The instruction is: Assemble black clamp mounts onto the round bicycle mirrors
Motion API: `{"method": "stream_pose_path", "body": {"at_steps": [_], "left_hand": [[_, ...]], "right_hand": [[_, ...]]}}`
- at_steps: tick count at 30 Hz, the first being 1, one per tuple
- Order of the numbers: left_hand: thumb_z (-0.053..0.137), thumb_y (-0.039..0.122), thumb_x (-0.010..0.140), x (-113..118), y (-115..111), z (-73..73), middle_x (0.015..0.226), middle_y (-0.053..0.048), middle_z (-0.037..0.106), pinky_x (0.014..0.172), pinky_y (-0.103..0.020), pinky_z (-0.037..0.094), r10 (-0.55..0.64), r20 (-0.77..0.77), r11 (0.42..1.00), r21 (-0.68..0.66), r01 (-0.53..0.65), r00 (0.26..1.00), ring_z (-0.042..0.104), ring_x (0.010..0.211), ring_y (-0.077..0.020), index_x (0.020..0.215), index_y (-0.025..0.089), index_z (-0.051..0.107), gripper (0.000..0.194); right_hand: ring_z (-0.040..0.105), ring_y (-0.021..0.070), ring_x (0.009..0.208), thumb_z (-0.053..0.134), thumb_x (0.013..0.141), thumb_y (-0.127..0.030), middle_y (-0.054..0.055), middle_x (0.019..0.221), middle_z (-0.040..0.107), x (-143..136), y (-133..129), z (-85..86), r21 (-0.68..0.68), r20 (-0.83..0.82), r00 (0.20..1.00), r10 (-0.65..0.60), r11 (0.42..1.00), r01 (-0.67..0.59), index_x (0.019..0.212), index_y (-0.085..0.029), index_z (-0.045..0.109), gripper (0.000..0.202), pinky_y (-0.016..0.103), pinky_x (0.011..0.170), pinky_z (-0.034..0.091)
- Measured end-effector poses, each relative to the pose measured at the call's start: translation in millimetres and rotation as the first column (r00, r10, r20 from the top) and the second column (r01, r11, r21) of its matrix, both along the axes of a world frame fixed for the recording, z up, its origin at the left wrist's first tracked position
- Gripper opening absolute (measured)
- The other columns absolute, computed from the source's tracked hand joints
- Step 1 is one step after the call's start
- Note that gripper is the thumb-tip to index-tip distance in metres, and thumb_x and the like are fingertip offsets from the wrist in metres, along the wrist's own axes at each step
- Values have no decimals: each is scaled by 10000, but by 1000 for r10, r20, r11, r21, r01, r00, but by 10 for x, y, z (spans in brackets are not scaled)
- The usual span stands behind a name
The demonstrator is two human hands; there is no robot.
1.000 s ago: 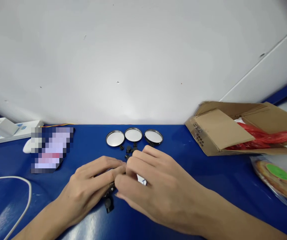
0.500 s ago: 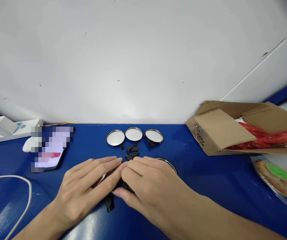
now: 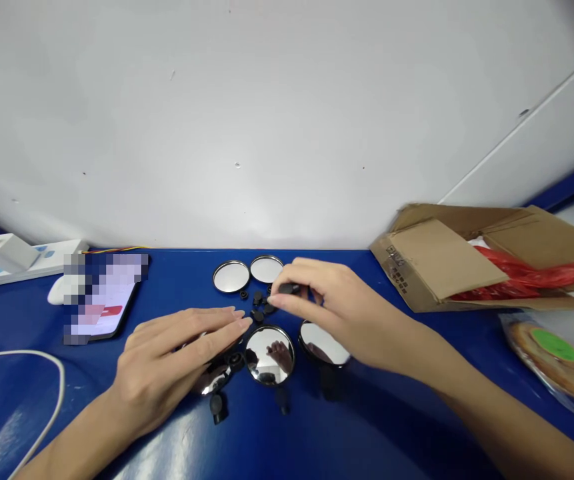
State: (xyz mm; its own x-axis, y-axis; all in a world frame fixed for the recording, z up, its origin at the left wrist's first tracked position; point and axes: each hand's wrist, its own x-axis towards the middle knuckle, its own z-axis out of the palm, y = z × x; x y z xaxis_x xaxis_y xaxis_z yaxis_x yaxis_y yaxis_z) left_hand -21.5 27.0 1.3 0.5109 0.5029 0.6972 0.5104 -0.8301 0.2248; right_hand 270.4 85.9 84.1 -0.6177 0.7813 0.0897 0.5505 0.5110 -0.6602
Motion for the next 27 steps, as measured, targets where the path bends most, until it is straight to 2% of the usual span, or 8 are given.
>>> {"method": "stream_pose_path", "body": {"at_steps": [3,5,9,12,17,22,25,27], "left_hand": [[587,83,1203,-13,-5,-16,1419,-112,848,1024,-300,693,16,-15,1000,-18,-16,1000,824,1284,-187,1497,166,763,353],[593,83,1200,-16,-17,-14,1413,-112,848,1022,-305,689,26,-33,1000,-14,-27,999,827,1271,-187,1496,163,761,350],[596,124,1212,-4,-26,7,1368,-115,864,990,-308,697,34,-65,999,19,-32,997,841,1247,-195,1486,160,763,323],[595,143,1217,8,-15,25,1338,-118,874,976,-310,706,40,-76,999,29,-38,996,855,1222,-199,1460,157,775,303],[587,161,1219,11,6,8,1295,-124,884,919,-317,724,52,-87,998,43,-49,995,876,1157,-210,1454,164,774,300],[602,127,1198,6,2,-50,1299,-124,877,964,-335,725,50,-62,998,41,-47,997,870,1176,-222,1464,173,782,325],[625,117,1182,10,5,-38,1289,-125,880,964,-334,727,43,-83,999,35,-40,996,876,1156,-226,1470,167,779,331],[620,118,1183,11,11,-26,1282,-127,881,956,-330,726,34,-96,999,38,-31,995,877,1146,-225,1468,162,778,329]], "right_hand": [[722,217,937,637,1180,-294,62,1112,779,82,144,-175,71,140,985,-96,994,87,1169,-238,836,207,349,812,521],[740,229,979,649,1171,-265,68,1135,787,109,202,-277,56,215,973,-79,996,68,1187,-241,840,193,359,843,526],[736,255,1018,744,1139,-303,67,1099,781,73,201,-379,56,328,940,-90,996,76,1150,-225,796,95,361,837,503],[702,244,950,793,1116,-305,54,1018,756,9,155,-400,74,382,920,-84,995,61,1050,-204,750,128,349,770,459],[666,242,994,855,1061,-227,49,1054,736,-28,130,-448,166,369,929,-15,985,-50,1006,-200,759,114,347,786,451],[674,261,1047,878,1049,-254,54,1088,752,-16,153,-449,212,330,943,-34,976,-39,1034,-210,768,120,361,843,488],[679,260,1055,818,1097,-266,62,1095,768,-24,156,-421,237,298,954,-37,971,-36,1040,-203,777,94,369,861,505],[680,260,1069,723,1149,-239,69,1107,771,-25,155,-420,250,282,959,-39,968,-34,1118,-208,800,89,368,860,515]]}}
